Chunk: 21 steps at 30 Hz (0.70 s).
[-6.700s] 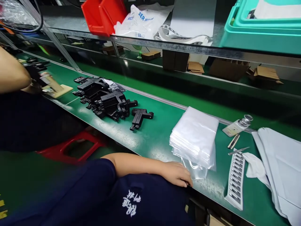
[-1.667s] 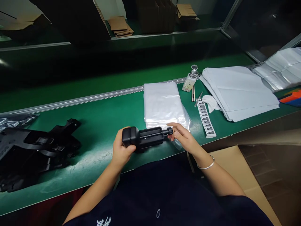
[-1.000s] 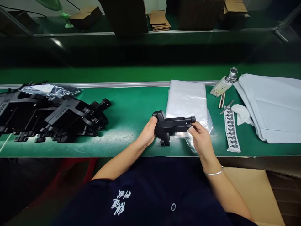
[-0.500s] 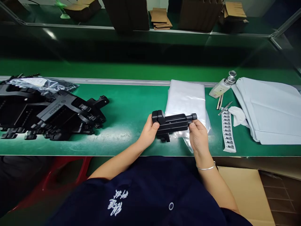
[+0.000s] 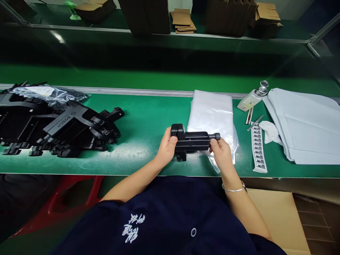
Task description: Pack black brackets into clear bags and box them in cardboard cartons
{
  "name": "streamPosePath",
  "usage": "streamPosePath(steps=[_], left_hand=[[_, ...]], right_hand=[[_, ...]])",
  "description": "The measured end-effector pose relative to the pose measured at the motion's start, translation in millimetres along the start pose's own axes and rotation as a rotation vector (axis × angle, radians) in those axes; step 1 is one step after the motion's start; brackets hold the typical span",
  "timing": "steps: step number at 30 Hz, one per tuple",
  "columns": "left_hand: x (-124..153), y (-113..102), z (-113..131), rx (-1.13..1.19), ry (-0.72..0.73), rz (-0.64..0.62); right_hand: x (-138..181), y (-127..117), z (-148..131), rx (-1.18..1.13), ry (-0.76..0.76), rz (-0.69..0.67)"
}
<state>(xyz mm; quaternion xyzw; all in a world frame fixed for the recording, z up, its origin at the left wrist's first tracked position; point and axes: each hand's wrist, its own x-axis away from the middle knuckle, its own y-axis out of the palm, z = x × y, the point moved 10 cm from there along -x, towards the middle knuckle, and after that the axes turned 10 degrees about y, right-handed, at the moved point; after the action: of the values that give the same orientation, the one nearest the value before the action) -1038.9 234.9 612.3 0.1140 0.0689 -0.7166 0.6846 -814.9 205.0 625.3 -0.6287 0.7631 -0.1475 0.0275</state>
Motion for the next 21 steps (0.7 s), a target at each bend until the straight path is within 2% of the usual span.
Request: streamPosePath(steps=[5, 11, 14, 19, 21], left_hand=[[-4.6, 2.5, -10.7, 0.119, -0.092, 0.034], [-5.5, -1.2, -3.9, 0.040, 0.004, 0.003], [-5.5, -2.4, -10.0, 0.039, -0.041, 0.013], [-5.9, -4.3, -19.7, 0.074, -0.115, 0.054], [-5.1, -2.8, -20.0, 0.088, -0.123, 0.057]], right_hand=[[5.2, 1.9, -8.7, -0.160, -0.107, -0.028], [-2.3, 9.3, 17.3, -0.182, 0.089, -0.124], [-2.5, 6.8, 15.1, -0.187, 0.083, -0.117], [-2.3, 14.0, 5.5, -0.217, 0.052, -0.199], [-2.9, 9.7, 0.8, -0.216, 0.001, -0.147]])
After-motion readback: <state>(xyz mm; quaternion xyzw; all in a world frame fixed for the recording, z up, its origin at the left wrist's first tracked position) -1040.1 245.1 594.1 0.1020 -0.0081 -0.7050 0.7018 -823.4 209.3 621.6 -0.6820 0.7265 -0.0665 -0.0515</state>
